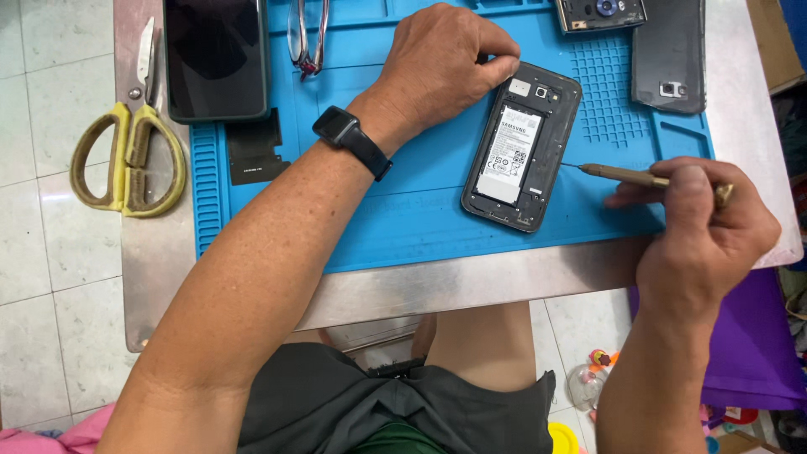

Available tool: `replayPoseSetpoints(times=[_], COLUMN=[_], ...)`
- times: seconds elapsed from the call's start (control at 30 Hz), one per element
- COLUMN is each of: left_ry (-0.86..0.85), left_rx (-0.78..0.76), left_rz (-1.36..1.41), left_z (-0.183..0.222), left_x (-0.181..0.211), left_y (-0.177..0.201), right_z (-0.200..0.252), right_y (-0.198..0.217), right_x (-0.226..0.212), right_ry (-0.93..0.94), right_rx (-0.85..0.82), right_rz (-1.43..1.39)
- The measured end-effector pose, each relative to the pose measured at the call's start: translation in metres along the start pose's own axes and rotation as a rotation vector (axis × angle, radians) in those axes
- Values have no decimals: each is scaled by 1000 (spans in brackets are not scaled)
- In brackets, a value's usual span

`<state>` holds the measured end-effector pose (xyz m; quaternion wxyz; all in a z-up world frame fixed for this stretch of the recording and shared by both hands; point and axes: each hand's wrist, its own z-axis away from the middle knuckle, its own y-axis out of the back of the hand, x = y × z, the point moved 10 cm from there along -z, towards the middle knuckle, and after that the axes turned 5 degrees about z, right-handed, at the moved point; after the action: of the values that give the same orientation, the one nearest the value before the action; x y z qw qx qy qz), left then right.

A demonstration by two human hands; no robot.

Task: The person uses a screwdriver to remove screws from the back of a disassembled smartphone. They carefully unscrew multiple fasteners around the device's perimeter and place them on the blue work mat.

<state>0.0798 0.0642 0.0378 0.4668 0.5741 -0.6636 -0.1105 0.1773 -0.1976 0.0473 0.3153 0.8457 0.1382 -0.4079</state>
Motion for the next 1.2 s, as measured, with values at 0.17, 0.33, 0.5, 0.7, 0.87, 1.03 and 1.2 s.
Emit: replayPoseSetpoints(times=[0.17, 0.33, 0.5, 0.7, 0.87, 1.03, 1.2], left_ry=[-55, -53, -35, -84, -107, -93, -104], left_rx=[22, 24, 29, 47, 72, 60, 84], left_rz=[-15, -1, -5, 13, 1, -9, -4], left_z=[2, 2, 1, 5, 4, 4, 2], left_x=[1, 2, -1, 1, 2, 2, -1], left_y=[-2, -1, 0, -1, 0, -1, -3], right_z=[5, 9, 22, 23, 28, 33, 30], right_y=[23, 27, 18, 15, 17, 15, 10], right_x=[56, 64, 48, 51, 50, 49, 42], right_ry=[-245, -313, -297, -255, -175, -122, -148], right_rx=[137, 160, 102, 86, 57, -22, -44], right_rz=[-292, -380, -322, -272, -352, -380, -276])
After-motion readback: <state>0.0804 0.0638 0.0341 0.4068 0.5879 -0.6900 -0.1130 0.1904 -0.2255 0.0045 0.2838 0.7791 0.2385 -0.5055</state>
